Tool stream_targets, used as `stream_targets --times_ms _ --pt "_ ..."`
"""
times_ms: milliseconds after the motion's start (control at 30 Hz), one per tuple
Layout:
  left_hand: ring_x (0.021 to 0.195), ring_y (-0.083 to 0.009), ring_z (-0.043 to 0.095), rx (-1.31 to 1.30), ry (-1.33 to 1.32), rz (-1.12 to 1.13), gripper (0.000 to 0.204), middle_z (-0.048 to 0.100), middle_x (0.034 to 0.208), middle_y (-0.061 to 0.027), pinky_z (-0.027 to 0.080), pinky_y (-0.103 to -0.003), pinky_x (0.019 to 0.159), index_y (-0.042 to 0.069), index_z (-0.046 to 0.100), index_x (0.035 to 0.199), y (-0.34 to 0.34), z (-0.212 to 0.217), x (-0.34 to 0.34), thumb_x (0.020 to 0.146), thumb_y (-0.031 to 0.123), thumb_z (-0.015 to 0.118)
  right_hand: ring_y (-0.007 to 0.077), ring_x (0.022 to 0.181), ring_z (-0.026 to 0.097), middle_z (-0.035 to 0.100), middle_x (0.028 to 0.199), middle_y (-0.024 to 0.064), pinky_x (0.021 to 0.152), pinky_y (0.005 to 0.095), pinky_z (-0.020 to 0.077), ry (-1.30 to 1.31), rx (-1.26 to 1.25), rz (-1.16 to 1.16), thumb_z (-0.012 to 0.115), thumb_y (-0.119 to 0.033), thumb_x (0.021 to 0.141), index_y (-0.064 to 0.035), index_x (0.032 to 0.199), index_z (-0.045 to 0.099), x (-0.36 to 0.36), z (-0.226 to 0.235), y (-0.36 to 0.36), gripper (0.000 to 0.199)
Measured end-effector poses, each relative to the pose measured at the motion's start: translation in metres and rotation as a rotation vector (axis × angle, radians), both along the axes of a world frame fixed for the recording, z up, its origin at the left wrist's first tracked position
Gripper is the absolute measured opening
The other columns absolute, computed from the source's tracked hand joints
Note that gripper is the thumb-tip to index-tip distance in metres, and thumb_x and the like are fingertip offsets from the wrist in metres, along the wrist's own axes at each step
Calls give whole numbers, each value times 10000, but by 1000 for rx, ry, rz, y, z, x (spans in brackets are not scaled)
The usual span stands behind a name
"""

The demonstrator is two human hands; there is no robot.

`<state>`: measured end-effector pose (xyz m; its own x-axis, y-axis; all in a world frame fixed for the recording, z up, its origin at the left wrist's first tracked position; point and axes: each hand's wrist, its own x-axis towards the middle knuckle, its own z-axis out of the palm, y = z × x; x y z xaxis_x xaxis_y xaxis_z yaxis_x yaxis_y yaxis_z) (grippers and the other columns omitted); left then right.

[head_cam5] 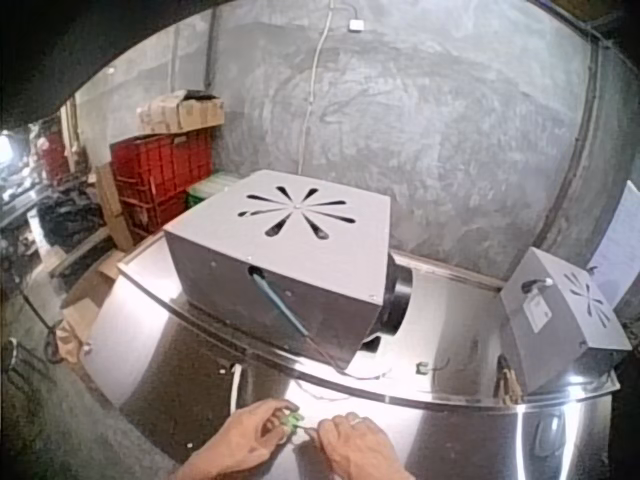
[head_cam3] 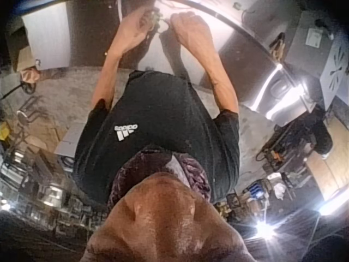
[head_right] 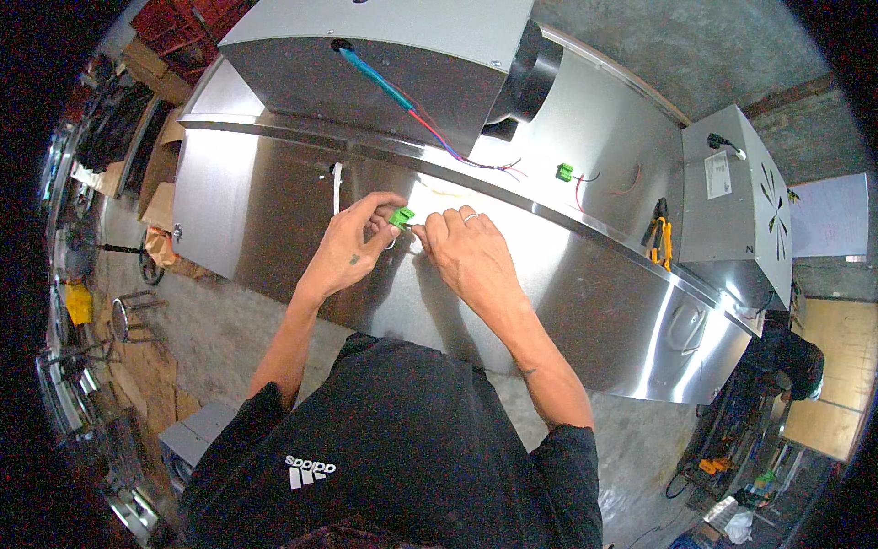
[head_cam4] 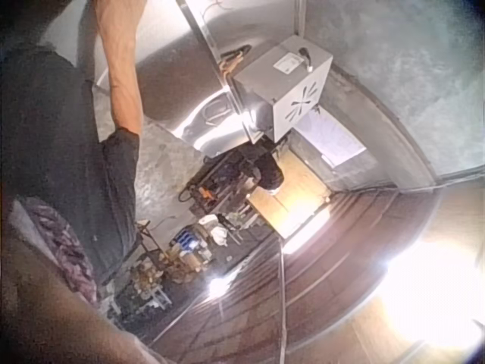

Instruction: The person strips insulation from several colored wires using pliers, then inserts the exposed ends into green terminal blocks and tightens the screws with a screwdriver. The person repeats this process for multiple wires, securing each connection on a stainless steel workbench.

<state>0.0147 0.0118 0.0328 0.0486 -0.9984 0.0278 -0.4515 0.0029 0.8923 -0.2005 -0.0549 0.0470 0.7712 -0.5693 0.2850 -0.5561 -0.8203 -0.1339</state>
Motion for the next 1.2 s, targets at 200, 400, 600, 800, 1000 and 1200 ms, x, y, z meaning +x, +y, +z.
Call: stream_targets --times_ms 200,400,600,800,1000,1200 --pt "955 -227 710 -23 -26 18 405 746 1109 -148 569 -371 889 32 648 1372 -1 -3 0 973 19 715 291 778 632 627 813 123 753 436 511 -46 -8 46 655 -227 1071 -51 950 616 6 8 4 217" --pt "944 -242 715 3 -18 -14 400 742 1102 -144 574 -375 885 34 652 1367 1 -3 -2 972 13 715 296 777 629 638 846 128 763 434 505 -25 -12 32 664 -217 1053 -46 999 605 2 0 -1 189" --pt "943 -242 717 -24 -9 21 415 739 1102 -147 578 -377 887 38 647 1379 1 -7 -1 969 8 709 288 781 638 643 840 120 755 437 518 -13 26 48 663 -237 1070 -52 968 611 5 12 2 218" --pt "953 -242 714 5 -21 13 433 733 1105 -160 577 -378 894 46 639 1402 4 -10 -1 974 15 700 285 803 646 645 861 117 756 440 524 -22 37 51 674 -278 1063 -57 965 610 3 1 0 250" --pt "862 -249 670 -63 -55 -52 435 670 1072 -163 558 -406 840 36 648 1415 4 -14 -5 983 -14 664 290 786 670 662 827 138 754 428 543 -8 -17 85 664 -296 1075 -52 952 612 2 9 -4 279" --pt "834 -249 660 -29 -88 -46 406 652 1063 -160 555 -410 832 17 669 1406 1 -9 -9 1001 -15 648 300 793 674 670 824 143 805 424 528 68 143 -62 664 -263 1071 -49 972 605 2 6 5 243"
